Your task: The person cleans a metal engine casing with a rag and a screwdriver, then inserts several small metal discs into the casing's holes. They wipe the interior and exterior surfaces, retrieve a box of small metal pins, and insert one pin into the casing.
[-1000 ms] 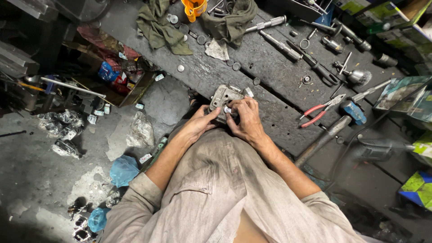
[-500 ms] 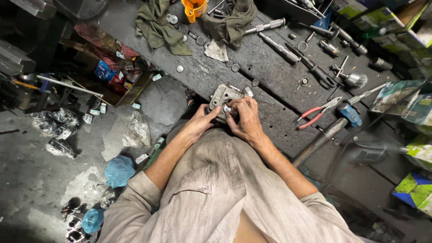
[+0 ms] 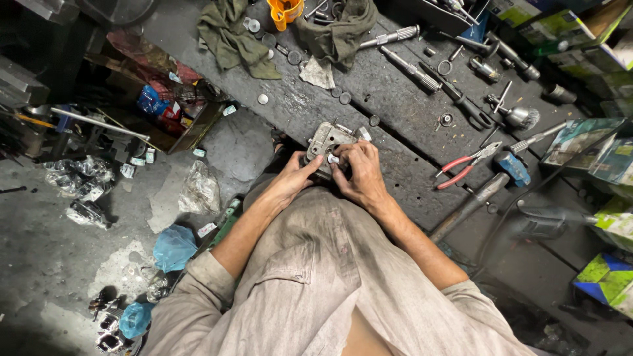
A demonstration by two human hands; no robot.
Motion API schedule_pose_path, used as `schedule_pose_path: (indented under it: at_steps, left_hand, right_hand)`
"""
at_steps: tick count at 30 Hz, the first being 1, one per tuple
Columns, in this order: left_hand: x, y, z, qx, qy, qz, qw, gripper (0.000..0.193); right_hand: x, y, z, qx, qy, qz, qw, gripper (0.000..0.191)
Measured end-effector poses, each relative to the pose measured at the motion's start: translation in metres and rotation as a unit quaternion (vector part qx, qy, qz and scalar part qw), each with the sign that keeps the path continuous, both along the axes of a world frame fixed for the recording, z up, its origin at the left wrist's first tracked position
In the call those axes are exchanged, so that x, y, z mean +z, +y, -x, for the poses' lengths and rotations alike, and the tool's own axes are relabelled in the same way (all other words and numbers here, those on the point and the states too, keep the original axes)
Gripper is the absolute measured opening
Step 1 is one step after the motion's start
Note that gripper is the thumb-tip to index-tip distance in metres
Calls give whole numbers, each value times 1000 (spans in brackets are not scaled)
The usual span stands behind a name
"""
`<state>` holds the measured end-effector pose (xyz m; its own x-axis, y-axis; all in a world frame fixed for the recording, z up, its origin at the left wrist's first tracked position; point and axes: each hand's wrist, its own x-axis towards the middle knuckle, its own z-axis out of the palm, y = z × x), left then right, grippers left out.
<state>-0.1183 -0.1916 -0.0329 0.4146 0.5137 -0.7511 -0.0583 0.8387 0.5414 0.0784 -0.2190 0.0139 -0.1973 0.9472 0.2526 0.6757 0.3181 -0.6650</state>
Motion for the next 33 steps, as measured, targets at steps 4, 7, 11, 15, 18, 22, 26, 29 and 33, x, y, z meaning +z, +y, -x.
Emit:
schedule_pose_path:
  at_steps: [4, 7, 11, 15, 18, 22, 26, 29, 33]
  left_hand:
    - [0, 0, 0, -3, 3, 2, 1000, 67]
    - [1, 1, 0, -3, 3, 4, 1000, 67]
    - [2, 1, 0, -3, -10, 5, 1000, 68]
    - [1, 2, 0, -7, -5, 5, 1000, 70]
    - [0, 2, 0, -10, -2, 9, 1000, 71]
    - [0, 3, 0, -13, 5, 9, 1000, 70]
    - [0, 2, 0, -4, -18, 7, 1000, 70]
    - [0, 2, 0, -10, -3, 7, 1000, 70]
    - [-1, 2, 0, -9, -3, 15, 1000, 68]
  right_hand:
    - [0, 1, -1, 9, 2, -11, 1000, 33]
    - [2, 1, -1, 10, 2, -5, 1000, 33]
    - [6, 1, -1, 14, 1, 7, 1000, 34]
    - [6, 2, -2, 13, 5, 15, 1000, 34]
    - [5, 2, -2, 18, 6, 9, 1000, 35]
    - [4, 2, -1, 10, 2, 6, 1000, 34]
    - [4, 1, -1, 10, 8, 15, 1000, 33]
    - [4, 1, -1, 5, 9, 11, 1000, 33]
    - [3, 1, -1, 5, 3, 12, 1000, 32]
